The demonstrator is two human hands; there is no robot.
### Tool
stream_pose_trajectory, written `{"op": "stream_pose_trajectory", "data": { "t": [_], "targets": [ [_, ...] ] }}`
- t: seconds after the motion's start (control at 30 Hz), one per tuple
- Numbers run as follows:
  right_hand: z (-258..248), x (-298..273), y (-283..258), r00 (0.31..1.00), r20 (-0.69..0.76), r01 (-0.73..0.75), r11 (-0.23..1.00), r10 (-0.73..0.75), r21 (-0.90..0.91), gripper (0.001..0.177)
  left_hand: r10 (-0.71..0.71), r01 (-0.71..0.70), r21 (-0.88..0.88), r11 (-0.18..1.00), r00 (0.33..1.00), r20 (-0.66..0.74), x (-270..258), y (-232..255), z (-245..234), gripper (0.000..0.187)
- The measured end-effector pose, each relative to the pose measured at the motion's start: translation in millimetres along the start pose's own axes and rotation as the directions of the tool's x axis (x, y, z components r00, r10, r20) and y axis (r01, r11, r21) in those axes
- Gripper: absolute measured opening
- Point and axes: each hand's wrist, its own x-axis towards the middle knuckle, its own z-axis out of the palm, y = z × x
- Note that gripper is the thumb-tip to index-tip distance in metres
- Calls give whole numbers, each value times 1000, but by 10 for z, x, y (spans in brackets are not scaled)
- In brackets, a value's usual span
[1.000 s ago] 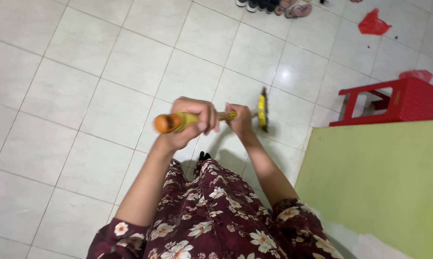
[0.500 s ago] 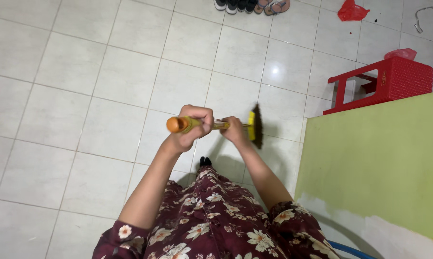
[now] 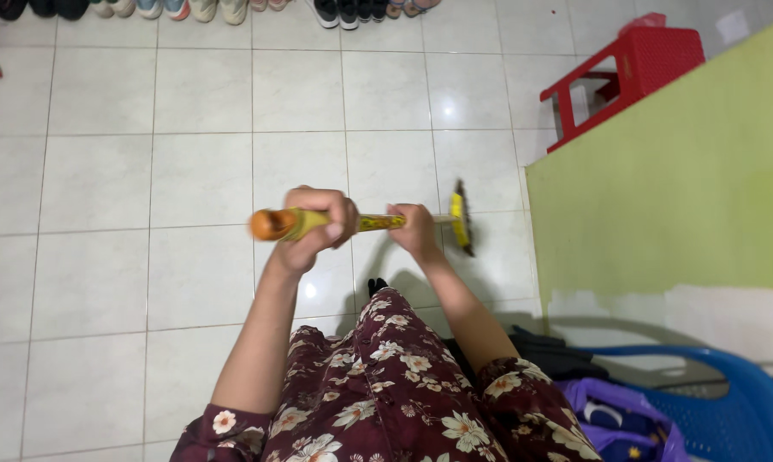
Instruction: The person sweeps a tiled floor using a yellow broom with a long handle. They move the broom back and forth across the room, sweeping around various items such as shoes lined up against the wall, a green table, and a bucket.
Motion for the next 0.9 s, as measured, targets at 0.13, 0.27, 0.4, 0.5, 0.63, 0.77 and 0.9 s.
{"op": "stream_pose_trajectory", "data": {
  "t": [0.13,0.27,0.4,0.5,0.63,0.77,0.9],
  "targets": [
    [78,-528,654,992,-128,-23,980,-2,-200,34,-177,176,23,984,975,132,-196,-580,-62,24],
    [369,-1078,983,988,-95,-141,950,118,-280,26,-281,259,125,958,935,217,-564,-809,-4,23],
    [704,-1248,584,973,-29,-231,973,230,-16,26,-226,197,139,970,944,239,-802,-465,-35,26],
    [925,-1147,64,993,-120,-4,993,18,114,20,-233,175,286,942,956,181,-911,49,-128,26],
    [1086,-860,-631,994,35,-104,974,99,202,37,-136,21,420,907,960,244,-973,575,-120,30],
    [1113,-574,-1149,999,52,-14,986,6,168,44,-26,-48,387,921,983,183,-1036,907,-178,31],
    [999,-383,-1425,992,-8,122,992,-123,-33,38,128,-127,218,968,992,8,-1075,1111,-234,34]
  ]
}}
